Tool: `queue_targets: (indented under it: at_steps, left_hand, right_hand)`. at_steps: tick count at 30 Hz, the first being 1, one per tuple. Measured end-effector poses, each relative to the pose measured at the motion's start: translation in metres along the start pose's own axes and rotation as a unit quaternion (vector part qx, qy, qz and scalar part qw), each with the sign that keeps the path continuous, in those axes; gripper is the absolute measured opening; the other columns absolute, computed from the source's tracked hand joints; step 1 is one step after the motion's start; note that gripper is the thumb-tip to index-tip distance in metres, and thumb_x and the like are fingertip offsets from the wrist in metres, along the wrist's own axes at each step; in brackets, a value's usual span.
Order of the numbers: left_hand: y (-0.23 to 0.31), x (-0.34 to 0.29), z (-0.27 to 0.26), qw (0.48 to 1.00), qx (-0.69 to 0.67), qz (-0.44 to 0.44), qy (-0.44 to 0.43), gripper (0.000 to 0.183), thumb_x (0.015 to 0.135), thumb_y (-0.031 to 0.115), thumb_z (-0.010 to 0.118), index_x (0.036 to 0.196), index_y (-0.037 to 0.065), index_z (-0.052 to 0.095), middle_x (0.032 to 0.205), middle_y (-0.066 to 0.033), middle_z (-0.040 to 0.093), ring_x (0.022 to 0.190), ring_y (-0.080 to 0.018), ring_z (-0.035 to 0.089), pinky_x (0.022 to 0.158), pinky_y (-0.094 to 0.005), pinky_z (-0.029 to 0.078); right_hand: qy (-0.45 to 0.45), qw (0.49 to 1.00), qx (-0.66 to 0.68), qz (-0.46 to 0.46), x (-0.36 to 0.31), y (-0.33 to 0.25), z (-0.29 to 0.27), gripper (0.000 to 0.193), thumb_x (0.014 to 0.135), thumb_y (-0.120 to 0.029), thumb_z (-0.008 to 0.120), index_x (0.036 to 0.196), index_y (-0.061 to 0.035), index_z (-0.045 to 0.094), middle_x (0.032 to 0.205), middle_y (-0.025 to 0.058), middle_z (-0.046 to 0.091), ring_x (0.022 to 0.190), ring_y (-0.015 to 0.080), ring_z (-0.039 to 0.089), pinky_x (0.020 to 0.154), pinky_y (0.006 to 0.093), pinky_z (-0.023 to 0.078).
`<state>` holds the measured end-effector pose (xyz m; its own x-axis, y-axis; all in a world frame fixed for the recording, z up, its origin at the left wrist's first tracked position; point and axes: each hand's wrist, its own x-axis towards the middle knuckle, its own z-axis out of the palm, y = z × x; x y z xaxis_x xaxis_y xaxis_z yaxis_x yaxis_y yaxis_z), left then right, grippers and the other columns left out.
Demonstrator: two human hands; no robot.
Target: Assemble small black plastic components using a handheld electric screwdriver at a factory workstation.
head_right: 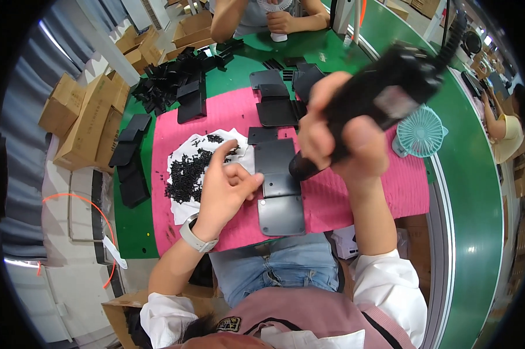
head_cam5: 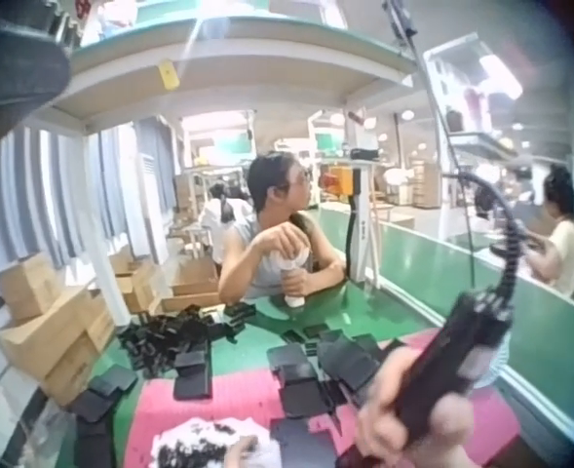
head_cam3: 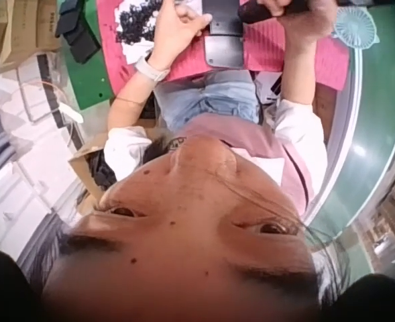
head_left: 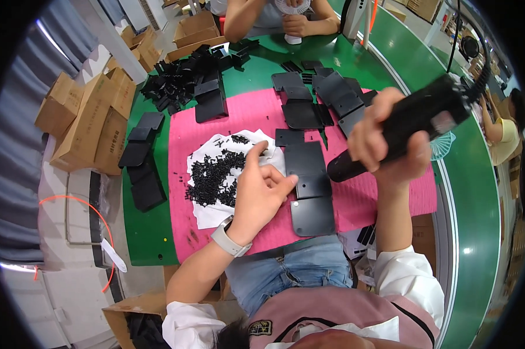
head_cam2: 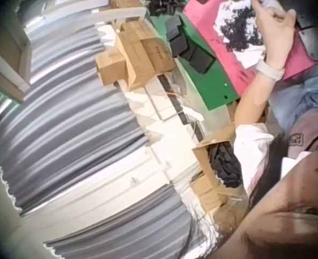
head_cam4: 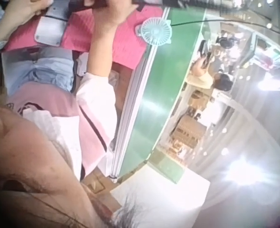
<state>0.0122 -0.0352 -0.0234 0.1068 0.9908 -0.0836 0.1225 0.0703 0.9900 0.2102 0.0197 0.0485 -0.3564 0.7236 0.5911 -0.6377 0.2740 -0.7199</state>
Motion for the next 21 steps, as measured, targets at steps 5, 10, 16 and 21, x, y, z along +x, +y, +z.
queue_targets:
  at_steps: [5, 10, 16, 21]
  left_hand:
    - [0.010, -0.001, -0.005, 0.973, -0.220, 0.056, -0.043, 0.041, 0.083, 0.003, 0.063, 0.120, -0.004, 0.047, 0.085, -0.0089, 0.063, 0.070, -0.0121, 0.062, 0.065, -0.0225, 0.051]
    - [0.012, -0.006, -0.003, 0.961, -0.259, 0.035, -0.095, 0.018, 0.084, 0.004, 0.063, 0.100, -0.006, 0.061, 0.083, -0.0116, 0.065, 0.071, -0.0150, 0.063, 0.066, -0.0249, 0.053]
    - [0.010, -0.003, -0.003, 0.964, -0.247, 0.034, -0.093, 0.017, 0.083, 0.004, 0.065, 0.096, -0.005, 0.061, 0.082, -0.0118, 0.065, 0.069, -0.0149, 0.063, 0.065, -0.0248, 0.053]
    - [0.013, -0.003, -0.008, 0.949, -0.282, 0.009, -0.141, 0.019, 0.084, 0.009, 0.065, 0.098, -0.004, 0.062, 0.080, -0.0098, 0.065, 0.069, -0.0142, 0.065, 0.061, -0.0226, 0.052]
  right_hand:
    - [-0.037, 0.984, 0.136, -0.107, 0.006, -0.005, -0.001, 0.058, 0.083, -0.057, 0.053, 0.106, -0.0047, 0.046, 0.060, 0.0011, 0.046, 0.042, 0.0115, 0.044, 0.051, 0.0295, 0.041]
    - [-0.061, 0.979, 0.151, -0.119, 0.003, -0.001, 0.003, 0.058, 0.084, -0.058, 0.052, 0.108, -0.0058, 0.046, 0.061, 0.0012, 0.046, 0.044, 0.0120, 0.045, 0.054, 0.0310, 0.041]
    - [-0.065, 0.981, 0.156, -0.099, 0.003, 0.002, 0.003, 0.059, 0.084, -0.058, 0.051, 0.110, -0.0060, 0.046, 0.063, 0.0006, 0.045, 0.046, 0.0118, 0.045, 0.055, 0.0309, 0.039]
    - [-0.046, 0.981, 0.170, -0.086, 0.007, -0.001, 0.012, 0.051, 0.081, -0.045, 0.063, 0.105, -0.0031, 0.047, 0.060, -0.0014, 0.048, 0.044, 0.0107, 0.050, 0.053, 0.0275, 0.041]
